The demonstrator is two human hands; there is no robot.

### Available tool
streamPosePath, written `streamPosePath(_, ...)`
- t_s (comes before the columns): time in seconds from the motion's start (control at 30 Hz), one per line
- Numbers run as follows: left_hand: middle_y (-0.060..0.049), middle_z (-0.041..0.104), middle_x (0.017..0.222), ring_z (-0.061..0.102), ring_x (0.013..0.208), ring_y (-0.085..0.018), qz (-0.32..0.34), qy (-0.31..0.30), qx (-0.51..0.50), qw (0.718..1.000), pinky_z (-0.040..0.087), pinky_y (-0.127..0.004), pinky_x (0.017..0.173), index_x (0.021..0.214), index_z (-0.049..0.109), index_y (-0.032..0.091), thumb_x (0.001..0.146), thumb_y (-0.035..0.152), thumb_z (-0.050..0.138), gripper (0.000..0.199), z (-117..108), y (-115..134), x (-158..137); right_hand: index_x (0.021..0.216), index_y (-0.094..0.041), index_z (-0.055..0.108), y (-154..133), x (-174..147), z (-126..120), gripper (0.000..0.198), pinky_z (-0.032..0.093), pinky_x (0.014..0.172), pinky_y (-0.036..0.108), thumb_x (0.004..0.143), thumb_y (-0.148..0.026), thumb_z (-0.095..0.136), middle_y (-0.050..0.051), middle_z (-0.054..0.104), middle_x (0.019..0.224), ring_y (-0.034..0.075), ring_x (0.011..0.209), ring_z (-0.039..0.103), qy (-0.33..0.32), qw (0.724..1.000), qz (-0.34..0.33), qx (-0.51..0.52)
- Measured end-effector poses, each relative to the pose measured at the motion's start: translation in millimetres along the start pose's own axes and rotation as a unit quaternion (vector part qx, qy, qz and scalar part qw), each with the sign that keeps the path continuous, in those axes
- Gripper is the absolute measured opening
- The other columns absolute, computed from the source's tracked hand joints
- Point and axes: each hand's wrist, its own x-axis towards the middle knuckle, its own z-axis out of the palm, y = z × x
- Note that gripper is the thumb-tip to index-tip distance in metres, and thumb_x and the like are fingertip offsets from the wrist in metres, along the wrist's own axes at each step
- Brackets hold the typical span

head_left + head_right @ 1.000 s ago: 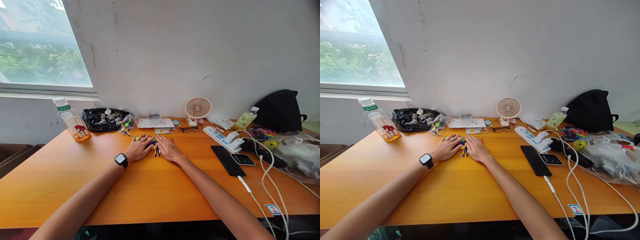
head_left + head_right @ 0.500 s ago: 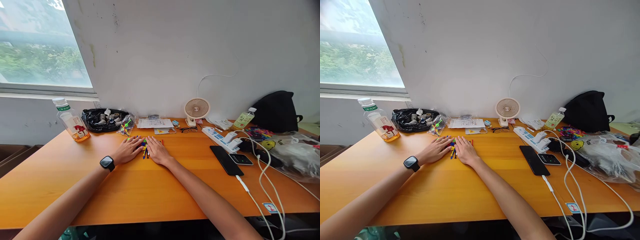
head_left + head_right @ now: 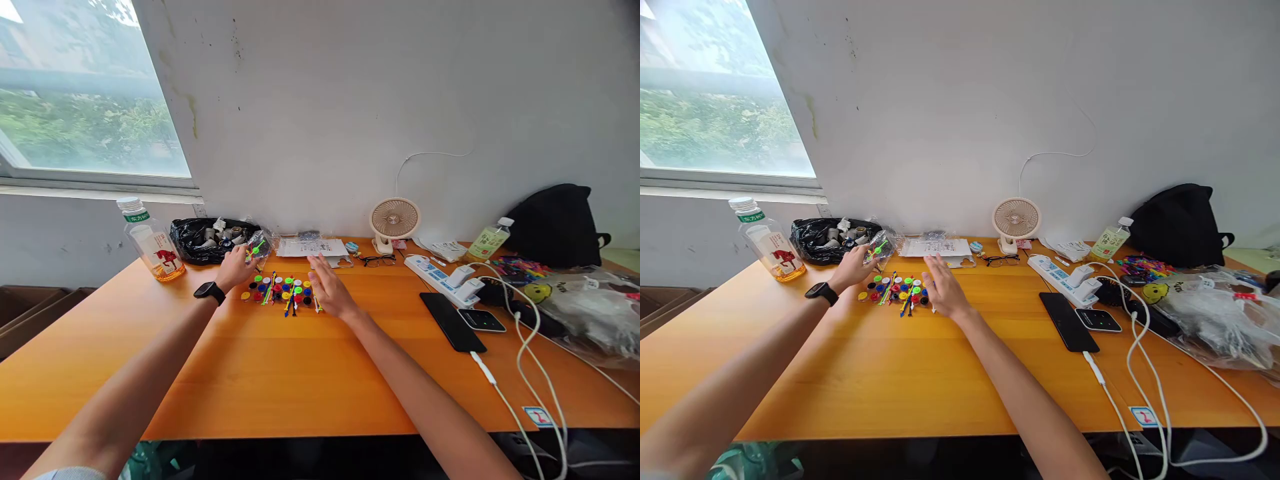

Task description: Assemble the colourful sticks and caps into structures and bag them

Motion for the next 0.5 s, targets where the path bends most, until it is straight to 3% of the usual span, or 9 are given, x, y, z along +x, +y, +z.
streamPosePath(0.17, -0.017, 0.068, 0.120, 0.065, 0.111, -0.034, -0.065, -0.019, -0.023, 0.997, 0.048, -0.036, 0.088, 0.122, 0.058, 0.016, 0.081, 0.051, 0.073, 0.056, 14, -13, 21, 0.156, -0.026, 0.050, 32, -16, -30, 0.060, 0.031, 0.127, 0.053, 0.108, -0.060, 0.034, 0.010, 0.052, 0.157, 0.029, 0.152, 0.040, 0.044, 0.996, 0.071, 0.009)
streamPosePath(0.33, -0.006, 0.069, 0.088, 0.066, 0.086, -0.026, -0.096, -0.038, -0.076, 0.992, 0.044, -0.030, 0.069, 0.089, 0.056, 0.022, 0.075, 0.049, 0.077, 0.036, 20, -20, 22, 0.143, -0.026, 0.061, 55, -40, -41, 0.050, 0.040, 0.119, 0.051, 0.107, -0.055, 0.042, 0.012, 0.064, 0.140, 0.029, 0.136, 0.055, 0.059, 0.996, 0.058, -0.018)
streamPosePath(0.5, -0.004, 0.069, 0.092, 0.067, 0.085, -0.025, -0.127, 0.020, -0.100, 0.987, 0.043, -0.029, 0.069, 0.098, 0.052, 0.024, 0.085, 0.046, 0.065, 0.029, 19, -28, 11, 0.133, -0.025, 0.065, 71, -52, -44, 0.043, 0.046, 0.112, 0.050, 0.106, -0.051, 0.044, 0.012, 0.067, 0.128, 0.029, 0.124, 0.061, 0.080, 0.993, 0.087, 0.006)
